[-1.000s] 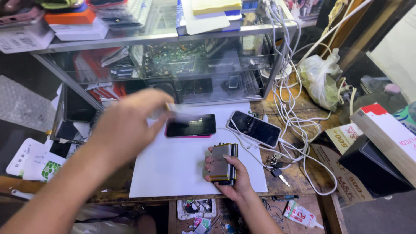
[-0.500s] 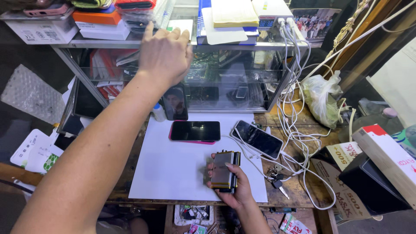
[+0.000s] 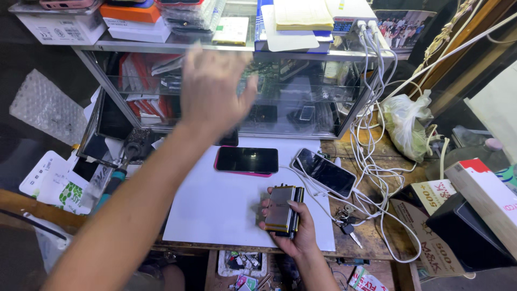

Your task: The person organizes a cluttered workbench, retrieves a stack of smartphone batteries, and then disassembles two smartphones. They remove the back covers and internal components, placing the parts on the table. The person handles various tools and electronic parts throughout the process.

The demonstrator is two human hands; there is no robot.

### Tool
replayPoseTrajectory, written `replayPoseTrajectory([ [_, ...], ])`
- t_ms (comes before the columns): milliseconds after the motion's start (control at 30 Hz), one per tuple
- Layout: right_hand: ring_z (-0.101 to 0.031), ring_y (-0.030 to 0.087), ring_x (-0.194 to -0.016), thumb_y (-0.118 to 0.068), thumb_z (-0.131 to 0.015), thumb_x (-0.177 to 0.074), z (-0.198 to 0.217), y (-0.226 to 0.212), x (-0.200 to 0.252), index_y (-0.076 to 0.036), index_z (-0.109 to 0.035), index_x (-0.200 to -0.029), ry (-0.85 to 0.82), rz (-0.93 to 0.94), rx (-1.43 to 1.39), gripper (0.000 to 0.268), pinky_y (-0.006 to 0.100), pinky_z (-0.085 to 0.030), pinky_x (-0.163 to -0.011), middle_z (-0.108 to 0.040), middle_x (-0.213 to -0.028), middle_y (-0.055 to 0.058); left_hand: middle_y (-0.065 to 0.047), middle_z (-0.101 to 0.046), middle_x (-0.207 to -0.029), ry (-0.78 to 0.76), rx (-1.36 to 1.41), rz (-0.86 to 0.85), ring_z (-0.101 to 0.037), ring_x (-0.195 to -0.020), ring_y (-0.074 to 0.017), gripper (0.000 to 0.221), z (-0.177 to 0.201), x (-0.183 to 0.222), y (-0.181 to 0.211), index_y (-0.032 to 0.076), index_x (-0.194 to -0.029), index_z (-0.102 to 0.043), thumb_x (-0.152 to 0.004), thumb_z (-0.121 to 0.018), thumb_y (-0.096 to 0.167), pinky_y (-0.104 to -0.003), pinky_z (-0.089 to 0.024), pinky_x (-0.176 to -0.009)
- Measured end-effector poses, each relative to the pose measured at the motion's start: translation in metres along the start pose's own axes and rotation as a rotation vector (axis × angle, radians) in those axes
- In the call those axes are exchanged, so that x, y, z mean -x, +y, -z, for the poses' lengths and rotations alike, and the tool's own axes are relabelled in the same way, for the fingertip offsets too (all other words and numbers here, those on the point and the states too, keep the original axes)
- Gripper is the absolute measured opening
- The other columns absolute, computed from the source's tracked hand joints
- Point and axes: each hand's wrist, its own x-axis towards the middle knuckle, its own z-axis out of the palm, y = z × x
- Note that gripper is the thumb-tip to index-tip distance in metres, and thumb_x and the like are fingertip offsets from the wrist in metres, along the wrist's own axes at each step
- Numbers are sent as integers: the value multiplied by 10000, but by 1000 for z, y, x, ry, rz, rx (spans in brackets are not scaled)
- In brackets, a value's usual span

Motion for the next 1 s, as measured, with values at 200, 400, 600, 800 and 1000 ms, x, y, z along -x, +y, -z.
replayPoseTrajectory([
  [200,-687,313,-1090,-339,-642,-892,20,6,0,20,-483,-1429,115,-84,45,665,493,-574,-954,-678,-1212,205,-119,-725,-1187,-387,601,92,-647,-1138,-332,472,11,120,71,98,-1212,-694,-843,-788,378,-454,-473,-1018],
  [400,-684,388,-1066,-286,-648,-910,21,8,1,89,-520,-1389,157,-78,264,621,534,-588,-925,-669,-1199,254,-209,-504,-1495,-443,653,47,-491,-1330,-412,1196,7,164,90,84,-1538,-427,-550,-932,529,-536,-328,-1088],
  [600,-683,395,-1112,-249,-614,-911,0,4,-2,60,-503,-1392,86,-95,220,583,498,-567,-957,-676,-1220,259,-122,-593,-1463,-743,1006,439,-612,-1282,-273,1112,4,173,73,181,-1548,-420,-581,-941,357,-378,-528,-1033],
  [800,-702,388,-1090,-227,-596,-882,-3,5,-2,18,-500,-1377,114,-115,74,560,486,-563,-995,-684,-1173,235,-181,-599,-1457,-646,1064,404,-572,-1366,-300,1071,-2,182,66,112,-1548,-391,-630,-928,236,-393,-431,-1118],
  [1000,-719,268,-1052,-183,-608,-909,7,8,1,52,-539,-1352,144,-62,24,507,423,-567,-990,-696,-1184,193,-169,-638,-1378,-666,941,502,-641,-1268,-289,974,7,177,73,125,-1543,-390,-680,-839,186,-379,-486,-1059],
])
